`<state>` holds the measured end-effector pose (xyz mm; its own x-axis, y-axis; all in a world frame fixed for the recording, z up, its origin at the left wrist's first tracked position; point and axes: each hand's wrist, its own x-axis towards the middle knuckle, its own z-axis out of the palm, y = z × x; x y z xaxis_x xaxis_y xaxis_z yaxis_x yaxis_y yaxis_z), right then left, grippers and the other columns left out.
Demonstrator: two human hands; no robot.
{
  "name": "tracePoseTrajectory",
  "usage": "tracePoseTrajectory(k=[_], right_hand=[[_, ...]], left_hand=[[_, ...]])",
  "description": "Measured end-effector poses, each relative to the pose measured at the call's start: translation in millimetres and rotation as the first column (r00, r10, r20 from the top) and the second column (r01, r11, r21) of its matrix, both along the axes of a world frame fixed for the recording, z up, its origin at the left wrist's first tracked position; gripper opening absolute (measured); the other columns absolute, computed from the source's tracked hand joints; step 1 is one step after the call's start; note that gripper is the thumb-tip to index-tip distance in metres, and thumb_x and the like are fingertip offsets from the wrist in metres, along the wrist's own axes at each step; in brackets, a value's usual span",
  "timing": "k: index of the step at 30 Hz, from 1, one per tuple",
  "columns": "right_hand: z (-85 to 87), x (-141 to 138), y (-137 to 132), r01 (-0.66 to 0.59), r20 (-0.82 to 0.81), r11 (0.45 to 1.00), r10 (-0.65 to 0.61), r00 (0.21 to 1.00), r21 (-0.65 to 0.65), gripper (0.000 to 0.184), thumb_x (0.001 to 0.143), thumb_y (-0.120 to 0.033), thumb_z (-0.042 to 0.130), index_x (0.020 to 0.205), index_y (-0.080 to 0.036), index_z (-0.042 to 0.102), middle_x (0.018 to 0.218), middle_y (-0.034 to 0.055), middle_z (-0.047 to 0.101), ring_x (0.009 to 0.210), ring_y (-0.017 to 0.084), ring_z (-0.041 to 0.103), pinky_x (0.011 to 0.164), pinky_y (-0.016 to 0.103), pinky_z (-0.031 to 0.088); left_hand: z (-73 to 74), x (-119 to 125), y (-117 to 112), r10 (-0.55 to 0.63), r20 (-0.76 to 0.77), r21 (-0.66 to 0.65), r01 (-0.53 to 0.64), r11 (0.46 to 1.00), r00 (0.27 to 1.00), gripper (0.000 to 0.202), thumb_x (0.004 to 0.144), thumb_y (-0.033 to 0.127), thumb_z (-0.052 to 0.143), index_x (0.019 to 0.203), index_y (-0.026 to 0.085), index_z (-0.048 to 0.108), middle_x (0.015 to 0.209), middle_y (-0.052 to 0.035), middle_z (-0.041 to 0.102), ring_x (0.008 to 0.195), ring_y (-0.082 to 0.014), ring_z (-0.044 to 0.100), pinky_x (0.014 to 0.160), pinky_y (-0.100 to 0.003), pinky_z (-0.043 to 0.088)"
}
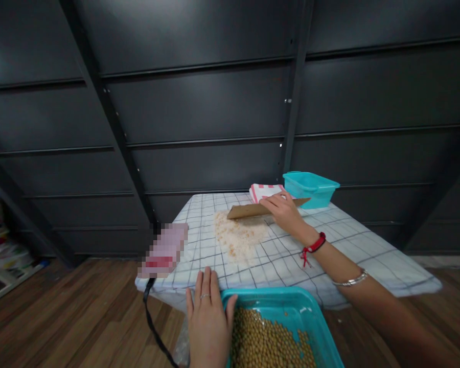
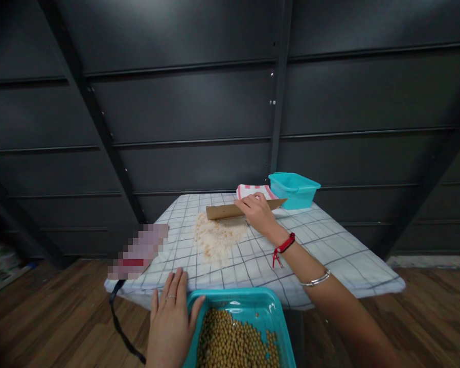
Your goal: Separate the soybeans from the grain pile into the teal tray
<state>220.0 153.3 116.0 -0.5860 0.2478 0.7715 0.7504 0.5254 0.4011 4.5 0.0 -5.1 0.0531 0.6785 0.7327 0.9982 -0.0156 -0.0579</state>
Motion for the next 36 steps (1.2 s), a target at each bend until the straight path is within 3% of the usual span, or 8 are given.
tracePoseTrajectory(k=[6, 14, 19, 28, 36], right_hand=[[4.3, 16, -1, -0.087, -0.040, 0.996, 0.087, 0.995, 0.007, 0.040, 0.064, 0.003, 0.036, 0.093, -0.015, 0.058, 0.079, 0.0047, 0.061, 0.078, 0.018, 0.050, 0.078, 0.034, 0.030], [-0.9, 6, 2, -0.127, -0.088, 0.992, 0.126, 0.988, -0.005, 0.040, 0.065, 0.003, 0.035, 0.093, -0.017, 0.057, 0.079, 0.0049, 0.060, 0.076, 0.018, 0.049, 0.077, 0.035, 0.031], [4.0, 18, -2, -0.196, -0.078, 0.980, 0.193, 0.978, -0.027, 0.041, 0.062, 0.003, 0.036, 0.091, -0.017, 0.057, 0.077, 0.0040, 0.060, 0.077, 0.017, 0.050, 0.076, 0.033, 0.033], [6.7, 25, -5, -0.217, -0.140, 0.976, 0.213, 0.967, -0.010, 0.038, 0.068, 0.000, 0.035, 0.093, -0.019, 0.057, 0.077, 0.0034, 0.060, 0.075, 0.018, 0.050, 0.077, 0.036, 0.032], [10.1, 35, -11, -0.274, -0.135, 0.962, 0.270, 0.953, -0.012, 0.038, 0.067, -0.001, 0.036, 0.091, -0.021, 0.057, 0.077, 0.0015, 0.060, 0.075, 0.017, 0.051, 0.079, 0.036, 0.034]], left_hand=[[1.9, 2, 0, 0.013, -0.051, 0.010, -0.012, 1.000, 0.999, 0.048, 0.085, 0.040, 0.030, 0.111, 0.007, 0.053, 0.115, -0.0156, 0.058, 0.110, -0.0284, 0.049, 0.085, -0.047, 0.042], [2.2, 3, 0, 0.013, -0.068, 0.020, -0.012, 1.000, 0.998, 0.048, 0.085, 0.039, 0.030, 0.111, 0.006, 0.052, 0.114, -0.0162, 0.058, 0.109, -0.0285, 0.049, 0.085, -0.047, 0.041], [2.3, 4, 0, 0.007, -0.069, 0.025, -0.005, 1.000, 0.998, 0.047, 0.085, 0.039, 0.030, 0.110, 0.007, 0.052, 0.113, -0.0158, 0.059, 0.108, -0.0286, 0.050, 0.084, -0.047, 0.042], [6.6, 9, -1, 0.011, -0.123, 0.064, -0.003, 0.998, 0.992, 0.046, 0.085, 0.036, 0.029, 0.108, 0.004, 0.053, 0.111, -0.0169, 0.060, 0.105, -0.0296, 0.052, 0.080, -0.048, 0.043], [2.3, 10, 0, -0.018, -0.072, 0.037, 0.021, 0.999, 0.997, 0.048, 0.085, 0.039, 0.031, 0.111, 0.005, 0.051, 0.113, -0.0172, 0.059, 0.108, -0.0296, 0.050, 0.084, -0.048, 0.040]])
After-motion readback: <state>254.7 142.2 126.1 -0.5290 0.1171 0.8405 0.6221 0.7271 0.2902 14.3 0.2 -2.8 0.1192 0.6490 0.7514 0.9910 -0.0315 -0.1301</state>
